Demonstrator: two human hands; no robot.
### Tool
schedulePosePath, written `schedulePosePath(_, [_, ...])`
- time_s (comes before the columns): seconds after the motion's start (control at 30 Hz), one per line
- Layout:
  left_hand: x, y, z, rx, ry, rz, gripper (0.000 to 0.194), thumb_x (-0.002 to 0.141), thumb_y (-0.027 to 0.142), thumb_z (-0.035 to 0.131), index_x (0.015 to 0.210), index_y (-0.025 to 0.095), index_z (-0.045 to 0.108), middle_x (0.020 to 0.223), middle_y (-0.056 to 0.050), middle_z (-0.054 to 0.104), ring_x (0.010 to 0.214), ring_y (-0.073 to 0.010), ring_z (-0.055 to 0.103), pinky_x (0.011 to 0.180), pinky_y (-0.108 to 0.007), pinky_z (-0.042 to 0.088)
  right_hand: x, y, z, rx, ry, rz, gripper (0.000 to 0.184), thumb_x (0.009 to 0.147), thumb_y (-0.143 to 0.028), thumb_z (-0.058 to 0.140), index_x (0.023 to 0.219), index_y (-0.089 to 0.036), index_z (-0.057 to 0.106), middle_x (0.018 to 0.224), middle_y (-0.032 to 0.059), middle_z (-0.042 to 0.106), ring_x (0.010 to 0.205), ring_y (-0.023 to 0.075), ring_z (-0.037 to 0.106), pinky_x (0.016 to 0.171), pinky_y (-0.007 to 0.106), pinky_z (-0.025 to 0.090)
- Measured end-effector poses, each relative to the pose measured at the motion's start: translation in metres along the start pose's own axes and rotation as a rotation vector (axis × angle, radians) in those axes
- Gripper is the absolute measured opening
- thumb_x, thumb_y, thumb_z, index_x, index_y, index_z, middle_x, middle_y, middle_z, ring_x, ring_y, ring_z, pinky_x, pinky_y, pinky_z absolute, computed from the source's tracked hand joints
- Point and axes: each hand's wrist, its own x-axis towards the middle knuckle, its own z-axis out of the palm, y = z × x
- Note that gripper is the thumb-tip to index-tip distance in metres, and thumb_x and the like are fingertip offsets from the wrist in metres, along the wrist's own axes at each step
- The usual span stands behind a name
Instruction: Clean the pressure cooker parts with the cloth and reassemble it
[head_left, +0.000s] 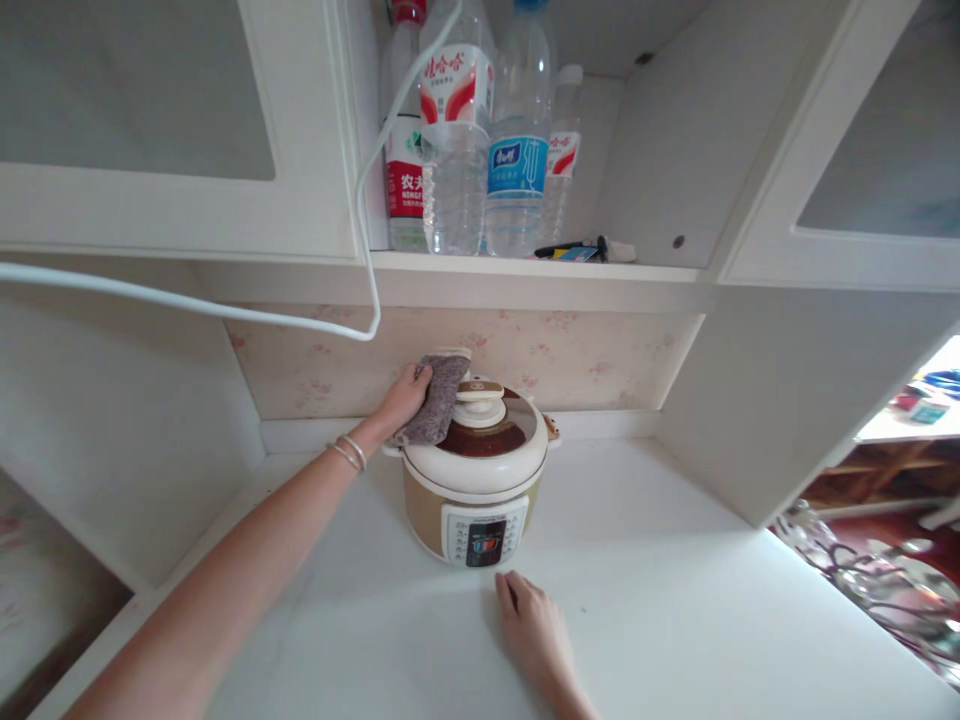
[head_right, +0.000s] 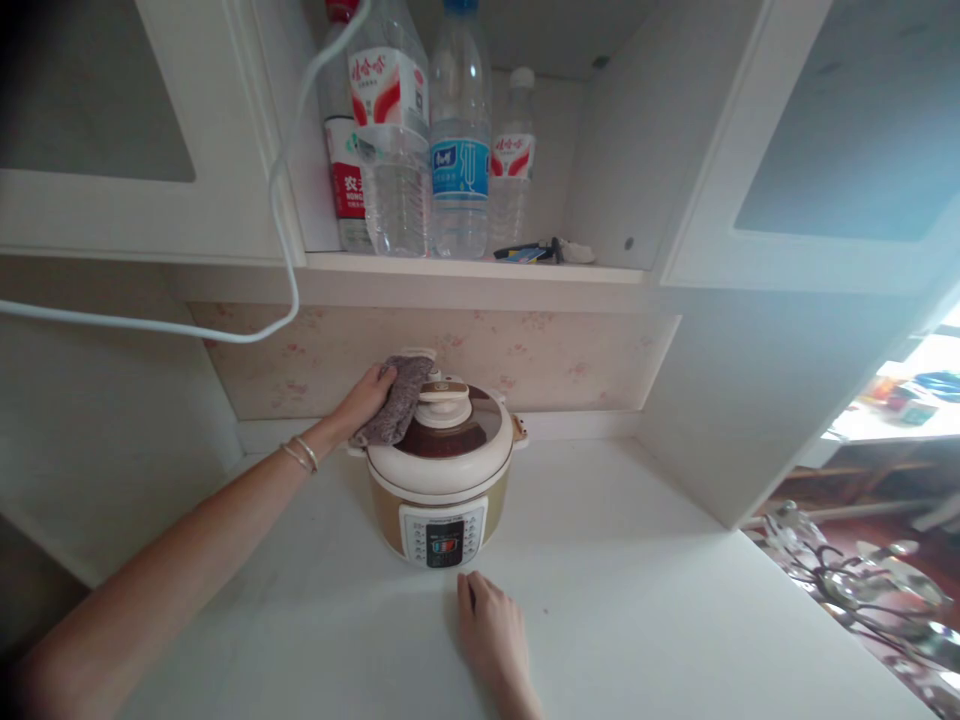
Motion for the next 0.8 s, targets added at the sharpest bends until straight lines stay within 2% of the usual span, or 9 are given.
schedulePosePath(0.17, [0.034, 0.017, 0.026, 0.035, -0.217, 0.134, 0.040, 0.091, 0.046, 0.038, 0.109, 0.017, 0.058, 0.115, -0.011, 0.064, 0.106, -0.0257, 0.058, 0.098, -0.038, 0.039, 0.001, 0.001, 0.000, 0.016, 0.006, 0.003, 0.038, 0.099, -0.041, 0.030, 0.074, -0.025, 0.055, 0.080, -0.0004, 0.070, 0.071, 0.0175, 0.064, 0.057, 0.024, 0.029])
schedulePosePath(0.3, [0.027, 0.016, 0.021, 0.077, -0.220, 0.144, 0.039, 0.092, 0.045, 0.035, 0.110, 0.019, 0.059, 0.117, -0.011, 0.065, 0.107, -0.0256, 0.059, 0.096, -0.037, 0.040, 0.001, 0.001, -0.001, 0.010, 0.007, 0.015, 0.039, 0.099, -0.041, 0.030, 0.073, -0.024, 0.055, 0.080, 0.0003, 0.070, 0.072, 0.0173, 0.064, 0.058, 0.024, 0.029])
schedulePosePath(0.4, [-0.001, 0.015, 0.008, 0.171, -0.163, 0.132, 0.042, 0.094, 0.046, 0.030, 0.106, 0.019, 0.059, 0.111, -0.013, 0.067, 0.103, -0.0278, 0.061, 0.092, -0.040, 0.043, 0.000, 0.000, -0.002, 0.007, 0.006, 0.013, 0.039, 0.099, -0.041, 0.030, 0.074, -0.024, 0.055, 0.080, 0.0012, 0.070, 0.071, 0.0169, 0.064, 0.057, 0.024, 0.029])
schedulePosePath(0.47, [-0.030, 0.017, 0.002, 0.272, -0.139, 0.121, 0.042, 0.095, 0.046, 0.028, 0.104, 0.018, 0.059, 0.102, -0.014, 0.069, 0.098, -0.0294, 0.063, 0.088, -0.043, 0.045, -0.001, -0.002, -0.002, 0.004, 0.007, 0.005, 0.039, 0.098, -0.041, 0.030, 0.074, -0.024, 0.056, 0.079, 0.0010, 0.069, 0.070, 0.0168, 0.063, 0.057, 0.025, 0.028])
schedulePosePath(0.53, [-0.064, 0.023, 0.002, 0.419, -0.093, 0.185, 0.039, 0.096, 0.043, 0.030, 0.101, 0.017, 0.059, 0.098, -0.014, 0.069, 0.098, -0.0297, 0.063, 0.090, -0.045, 0.043, 0.000, -0.002, -0.002, 0.008, 0.011, -0.006, 0.039, 0.098, -0.041, 0.030, 0.074, -0.024, 0.056, 0.079, 0.0006, 0.069, 0.068, 0.0169, 0.062, 0.056, 0.025, 0.027])
schedulePosePath(0.63, [-0.112, 0.038, 0.010, 0.515, 0.000, 0.440, 0.031, 0.097, 0.032, 0.032, 0.105, 0.016, 0.058, 0.116, -0.014, 0.065, 0.116, -0.0244, 0.055, 0.106, -0.043, 0.031, -0.001, 0.000, 0.001, 0.084, 0.021, -0.015, 0.041, 0.097, -0.044, 0.031, 0.072, -0.024, 0.055, 0.076, 0.0003, 0.067, 0.066, 0.0168, 0.060, 0.056, 0.025, 0.028])
schedulePosePath(0.7, [-0.133, 0.049, 0.021, 0.512, -0.004, 0.551, 0.029, 0.097, 0.030, 0.034, 0.109, 0.017, 0.057, 0.122, -0.011, 0.063, 0.124, -0.0220, 0.049, 0.110, -0.043, 0.026, -0.004, 0.002, 0.001, 0.228, 0.054, 0.001, 0.044, 0.096, -0.049, 0.032, 0.067, -0.022, 0.052, 0.068, 0.0002, 0.063, 0.063, 0.0163, 0.057, 0.057, 0.024, 0.032])
schedulePosePath(0.73, [-0.140, 0.055, 0.026, 0.510, -0.010, 0.573, 0.029, 0.097, 0.030, 0.035, 0.110, 0.017, 0.057, 0.124, -0.011, 0.062, 0.126, -0.0222, 0.047, 0.111, -0.043, 0.025, -0.006, 0.002, -0.002, 0.319, 0.101, 0.029, 0.046, 0.095, -0.051, 0.032, 0.065, -0.022, 0.051, 0.064, -0.0001, 0.061, 0.061, 0.0160, 0.055, 0.058, 0.024, 0.034])
schedulePosePath(0.8, [-0.146, 0.067, 0.039, 0.507, -0.029, 0.575, 0.030, 0.097, 0.032, 0.037, 0.110, 0.015, 0.058, 0.126, -0.013, 0.060, 0.127, -0.0240, 0.046, 0.111, -0.045, 0.024, -0.013, -0.005, -0.017, 0.490, 0.290, 0.115, 0.046, 0.094, -0.053, 0.034, 0.065, -0.021, 0.051, 0.063, 0.0000, 0.057, 0.062, 0.0162, 0.054, 0.060, 0.025, 0.038])
